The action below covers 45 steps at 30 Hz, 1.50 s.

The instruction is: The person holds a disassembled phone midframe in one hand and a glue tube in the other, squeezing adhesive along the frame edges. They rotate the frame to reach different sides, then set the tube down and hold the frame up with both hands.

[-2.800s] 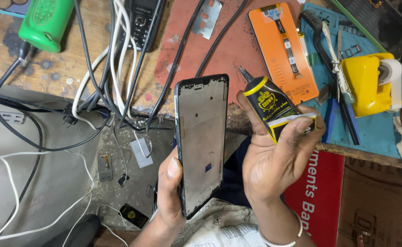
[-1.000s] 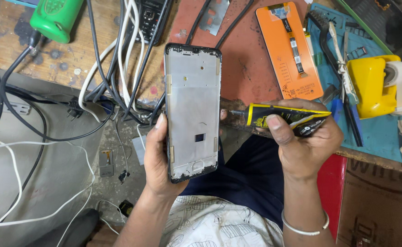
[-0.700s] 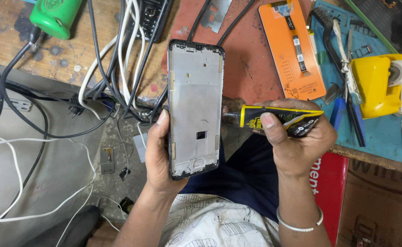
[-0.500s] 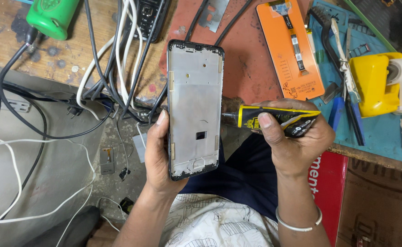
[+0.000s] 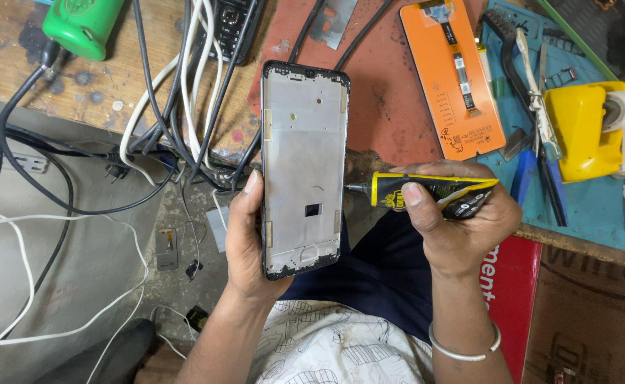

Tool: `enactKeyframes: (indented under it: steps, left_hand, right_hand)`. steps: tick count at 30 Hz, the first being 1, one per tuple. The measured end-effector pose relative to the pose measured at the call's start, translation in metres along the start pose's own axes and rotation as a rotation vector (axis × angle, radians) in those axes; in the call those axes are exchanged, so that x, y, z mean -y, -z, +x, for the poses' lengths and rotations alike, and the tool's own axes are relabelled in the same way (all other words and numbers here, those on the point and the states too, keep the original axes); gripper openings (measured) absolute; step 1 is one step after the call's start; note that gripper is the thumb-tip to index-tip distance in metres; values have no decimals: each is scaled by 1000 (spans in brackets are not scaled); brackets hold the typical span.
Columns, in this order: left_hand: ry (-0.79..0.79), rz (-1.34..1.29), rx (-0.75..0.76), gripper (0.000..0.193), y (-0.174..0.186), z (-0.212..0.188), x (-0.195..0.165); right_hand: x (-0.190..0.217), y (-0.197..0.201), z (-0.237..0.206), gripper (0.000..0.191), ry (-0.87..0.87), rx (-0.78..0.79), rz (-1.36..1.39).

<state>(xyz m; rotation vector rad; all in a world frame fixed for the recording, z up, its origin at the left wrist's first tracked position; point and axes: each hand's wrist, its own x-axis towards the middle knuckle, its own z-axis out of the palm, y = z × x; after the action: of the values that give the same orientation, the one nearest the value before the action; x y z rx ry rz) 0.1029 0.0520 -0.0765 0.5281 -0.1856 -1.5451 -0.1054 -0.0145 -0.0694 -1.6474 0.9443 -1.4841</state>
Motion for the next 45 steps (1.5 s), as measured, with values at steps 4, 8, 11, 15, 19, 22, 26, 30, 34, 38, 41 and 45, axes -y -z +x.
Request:
enactKeyframes:
  steps: [4, 8, 11, 15, 19, 22, 26, 30, 34, 38, 41, 45]
  left_hand:
    - [5, -8, 10, 60, 1, 0, 0]
    - [13, -6, 7, 60, 3, 0, 1]
    - [12, -22, -9, 58, 5, 0, 1]
    - [8, -24, -10, 58, 3, 1, 1]
    - [-14, 4, 24, 58, 0, 1, 2]
    - [-13, 20, 18, 59, 0, -1, 2]
    - [-2, -18, 13, 59, 2, 0, 2]
    - [-11, 9, -6, 60, 2, 1, 2]
    - [-18, 24, 7, 60, -2, 0, 1]
    - [-25, 42, 34, 61, -6, 0, -1]
    - [-45, 44, 31, 60, -6, 0, -2]
    - [-9, 4, -1, 60, -4, 0, 0]
  right_hand:
    - [1, 0, 0, 23, 15, 19, -14]
    - [1, 1, 0, 23, 16, 27, -22]
    - [0, 1, 0, 23, 29, 29, -32]
    - [-2, 2, 0, 22, 40, 49, -1]
    - [-4, 2, 0, 21, 51, 66, 60]
    - [-5, 3, -1, 21, 51, 64, 62]
    - [-5, 4, -3, 22, 43, 62, 53]
    - [-3, 5, -4, 22, 30, 65, 50]
    - [-3, 4, -3, 22, 46, 82, 64]
    - [-1, 5, -2, 23, 44, 96, 70]
    - [0, 5, -2, 23, 39, 103, 69]
    - [0, 5, -2, 23, 35, 106, 81]
